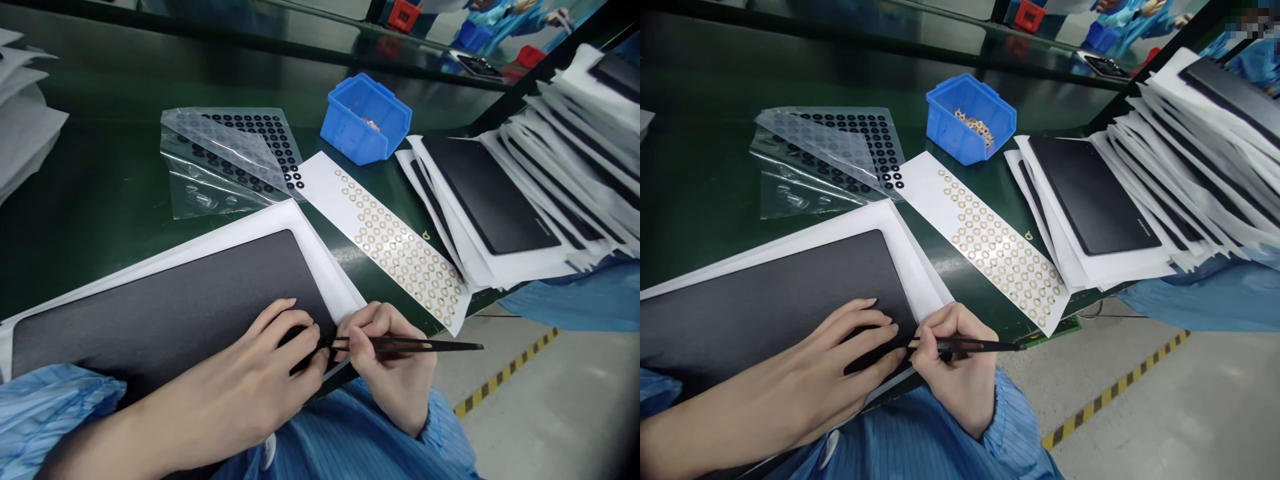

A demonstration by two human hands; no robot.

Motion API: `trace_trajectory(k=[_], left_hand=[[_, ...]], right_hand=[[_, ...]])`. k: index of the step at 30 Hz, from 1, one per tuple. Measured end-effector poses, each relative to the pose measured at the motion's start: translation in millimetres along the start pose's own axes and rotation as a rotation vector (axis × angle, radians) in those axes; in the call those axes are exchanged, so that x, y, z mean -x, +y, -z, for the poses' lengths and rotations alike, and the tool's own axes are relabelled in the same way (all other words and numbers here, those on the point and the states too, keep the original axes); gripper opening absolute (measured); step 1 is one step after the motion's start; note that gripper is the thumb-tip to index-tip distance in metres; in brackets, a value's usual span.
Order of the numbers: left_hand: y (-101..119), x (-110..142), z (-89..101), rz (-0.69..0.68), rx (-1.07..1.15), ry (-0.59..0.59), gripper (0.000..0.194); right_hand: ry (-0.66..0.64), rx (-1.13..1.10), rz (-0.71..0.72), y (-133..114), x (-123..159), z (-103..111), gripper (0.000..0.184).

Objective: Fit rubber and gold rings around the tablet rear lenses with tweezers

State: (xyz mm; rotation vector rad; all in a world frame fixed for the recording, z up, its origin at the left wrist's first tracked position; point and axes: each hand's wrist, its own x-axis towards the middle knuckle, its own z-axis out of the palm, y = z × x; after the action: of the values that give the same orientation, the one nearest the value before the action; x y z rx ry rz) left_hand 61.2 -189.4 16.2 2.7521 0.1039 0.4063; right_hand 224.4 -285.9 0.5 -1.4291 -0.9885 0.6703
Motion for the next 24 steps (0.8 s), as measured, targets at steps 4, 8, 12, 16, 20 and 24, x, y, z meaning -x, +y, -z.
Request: trace_trajectory(k=[4, 8, 12, 16, 20, 24], left_hand=[[-0.8, 0.4, 1.3, -0.014, 0.001, -0.018, 0.026], [-0.5, 0.1, 1.8, -0.01, -0.011, -0.017, 0.027], [0.3, 0.0, 1.6, -0.009, -0.008, -0.02, 0.029], [0.9, 1.2, 1.1, -0.007, -0.003, -0.008, 0.027], [0.6, 1.6, 0.1, -0.011, -0.013, -0.003, 0.026], [-0.7, 0.4, -0.1, -0.018, -0.026, -0.012, 0.025]], right_hand=[[-0.028, -0.031, -0.003, 1.2, -1.5, 2.5, 0.022], [-0.057, -0.102, 0.001, 4.3, -1.6, 5.3, 0.018], [-0.029, -0.117, 0.032, 5.3, -0.1, 4.5, 0.016], [-0.011, -0.068, 0.033, 3.1, 0.5, 2.1, 0.019], [-0.011, -0.013, 0.029, 1.1, -0.3, 1.7, 0.02], [-0.007, 0.031, 0.016, -0.1, -1.0, 1.7, 0.02]])
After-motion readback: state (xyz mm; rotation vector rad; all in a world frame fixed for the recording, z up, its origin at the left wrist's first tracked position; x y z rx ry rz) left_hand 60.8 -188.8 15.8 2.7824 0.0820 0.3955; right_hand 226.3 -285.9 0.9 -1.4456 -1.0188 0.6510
